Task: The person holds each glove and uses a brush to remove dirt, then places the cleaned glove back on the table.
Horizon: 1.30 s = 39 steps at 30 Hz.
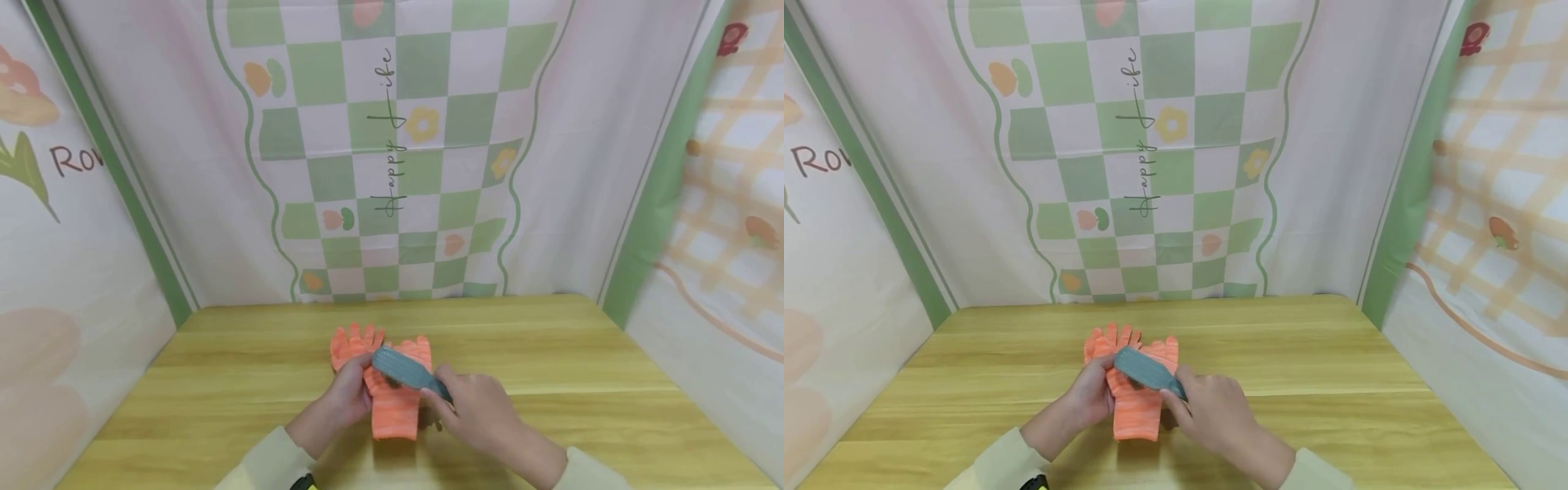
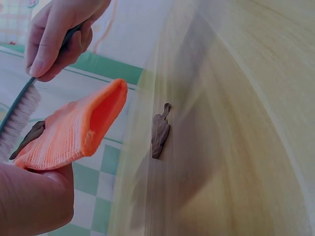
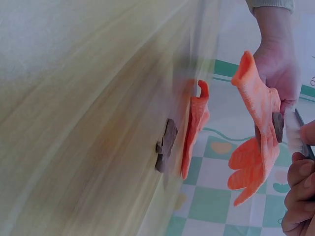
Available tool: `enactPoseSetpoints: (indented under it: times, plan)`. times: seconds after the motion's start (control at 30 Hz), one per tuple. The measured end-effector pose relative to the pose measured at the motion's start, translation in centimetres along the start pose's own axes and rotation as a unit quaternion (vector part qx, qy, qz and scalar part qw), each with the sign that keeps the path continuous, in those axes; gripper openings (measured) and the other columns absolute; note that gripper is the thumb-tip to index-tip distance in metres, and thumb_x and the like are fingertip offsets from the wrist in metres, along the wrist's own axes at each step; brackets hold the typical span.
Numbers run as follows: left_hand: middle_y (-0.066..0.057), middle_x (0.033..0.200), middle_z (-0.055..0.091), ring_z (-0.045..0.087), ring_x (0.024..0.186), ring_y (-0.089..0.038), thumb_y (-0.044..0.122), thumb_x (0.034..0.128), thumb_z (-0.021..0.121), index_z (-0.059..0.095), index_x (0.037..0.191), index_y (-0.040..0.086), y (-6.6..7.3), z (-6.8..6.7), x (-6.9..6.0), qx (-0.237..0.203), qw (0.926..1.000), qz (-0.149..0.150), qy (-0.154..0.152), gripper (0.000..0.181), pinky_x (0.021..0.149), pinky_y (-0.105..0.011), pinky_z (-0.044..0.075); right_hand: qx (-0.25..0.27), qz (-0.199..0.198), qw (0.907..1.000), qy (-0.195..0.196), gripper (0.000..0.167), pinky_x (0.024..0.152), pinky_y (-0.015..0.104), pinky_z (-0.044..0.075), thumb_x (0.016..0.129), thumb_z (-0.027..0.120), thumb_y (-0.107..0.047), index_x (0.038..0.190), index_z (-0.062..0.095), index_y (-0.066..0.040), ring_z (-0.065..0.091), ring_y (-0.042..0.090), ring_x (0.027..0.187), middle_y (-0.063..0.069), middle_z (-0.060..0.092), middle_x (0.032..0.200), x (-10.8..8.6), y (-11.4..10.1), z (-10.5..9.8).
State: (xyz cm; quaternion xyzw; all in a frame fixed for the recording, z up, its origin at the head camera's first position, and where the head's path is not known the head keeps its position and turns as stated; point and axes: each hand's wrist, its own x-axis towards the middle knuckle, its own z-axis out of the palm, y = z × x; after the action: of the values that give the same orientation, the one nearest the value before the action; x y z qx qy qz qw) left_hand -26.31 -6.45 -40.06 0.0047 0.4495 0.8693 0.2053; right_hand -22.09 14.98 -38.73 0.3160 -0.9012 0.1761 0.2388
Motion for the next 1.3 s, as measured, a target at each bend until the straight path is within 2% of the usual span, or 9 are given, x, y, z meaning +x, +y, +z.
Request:
enactPoseSetpoints:
  times: [0.13,0.33,0.53,0.7,0.97,1.1,1.2,1.3]
  plan:
    - [-0.006,0.114,0.065,0.06,0.109,-0.016,0.014,0.1028,0.031,0.026,0.148,-0.007,0.0,0.0,0.0,0.013,0.9999,0.005,0.006,0.05,0.097,-0.032,0.046,-0.001,0.006,1.0,-0.008,0.025,0.04,0.018,0.024,0.096,0.061,-0.035,0.083,0.052,-0.016,0.027,-0.003,0.045,-0.016,0.034,0.056,0.0,0.0,0.0]
    - [-0.015,0.124,0.06,0.056,0.118,-0.023,0.014,0.1021,0.037,0.027,0.145,-0.011,-0.1,0.1,0.2,-0.004,0.9998,0.002,0.021,0.05,0.101,-0.035,0.043,-0.011,0.014,0.9997,-0.019,0.025,0.041,0.018,0.026,0.096,0.061,-0.035,0.085,0.053,-0.015,0.028,-0.001,0.046,-0.015,0.036,0.056,-0.3,0.3,-0.1]
    - [-0.025,0.144,0.04,0.044,0.13,-0.031,0.015,0.1036,0.034,0.023,0.145,-0.013,-0.2,0.1,0.2,-0.013,0.9994,0.002,0.031,0.051,0.105,-0.038,0.04,-0.019,0.022,0.9993,-0.024,0.023,0.04,0.017,0.028,0.095,0.063,-0.034,0.088,0.058,-0.012,0.029,-0.002,0.045,-0.017,0.038,0.056,-0.8,0.7,-0.3]
    - [-0.027,0.15,0.029,0.033,0.137,-0.034,0.017,0.1043,0.031,0.021,0.145,-0.012,-0.1,-0.2,0.3,-0.018,0.9995,0.002,0.024,0.051,0.108,-0.039,0.035,-0.024,0.031,0.9989,-0.024,0.023,0.041,0.018,0.029,0.095,0.064,-0.033,0.092,0.062,-0.01,0.031,-0.002,0.046,-0.016,0.04,0.057,-1.3,1.2,-0.5]
    - [-0.025,0.148,0.034,0.037,0.134,-0.033,0.018,0.1039,0.032,0.024,0.144,-0.011,-0.1,-0.5,0.2,-0.011,0.9995,-0.001,0.031,0.05,0.107,-0.04,0.036,-0.02,0.067,0.9966,-0.045,0.023,0.04,0.018,0.027,0.095,0.063,-0.033,0.089,0.06,-0.011,0.026,-0.002,0.044,-0.015,0.034,0.054,-1.9,1.8,-1.3]
    - [-0.025,0.149,0.033,0.036,0.135,-0.034,0.017,0.1041,0.033,0.022,0.145,-0.011,-0.2,-0.3,0.3,-0.018,0.9994,-0.005,0.029,0.051,0.108,-0.04,0.036,-0.014,0.071,0.9967,-0.035,0.024,0.04,0.018,0.024,0.096,0.062,-0.034,0.082,0.055,-0.016,0.024,-0.003,0.044,-0.016,0.032,0.054,-1.6,1.9,-1.6]
    - [-0.023,0.138,0.047,0.044,0.129,-0.031,0.017,0.1042,0.034,0.024,0.145,-0.011,-0.4,-0.1,0.4,-0.025,0.9992,-0.009,0.031,0.05,0.106,-0.039,0.038,-0.01,0.057,0.9981,-0.019,0.024,0.04,0.018,0.025,0.096,0.062,-0.034,0.081,0.054,-0.017,0.026,-0.002,0.045,-0.016,0.034,0.055,-1.0,1.5,-1.7]
    - [-0.012,0.119,0.061,0.057,0.114,-0.022,0.016,0.1041,0.034,0.029,0.142,-0.011,-0.5,0.0,0.5,-0.029,0.9994,-0.01,0.015,0.047,0.102,-0.036,0.042,-0.008,0.04,0.9991,-0.014,0.024,0.041,0.018,0.028,0.096,0.061,-0.034,0.084,0.056,-0.015,0.029,-0.002,0.046,-0.015,0.038,0.058,-0.2,0.7,-1.5]
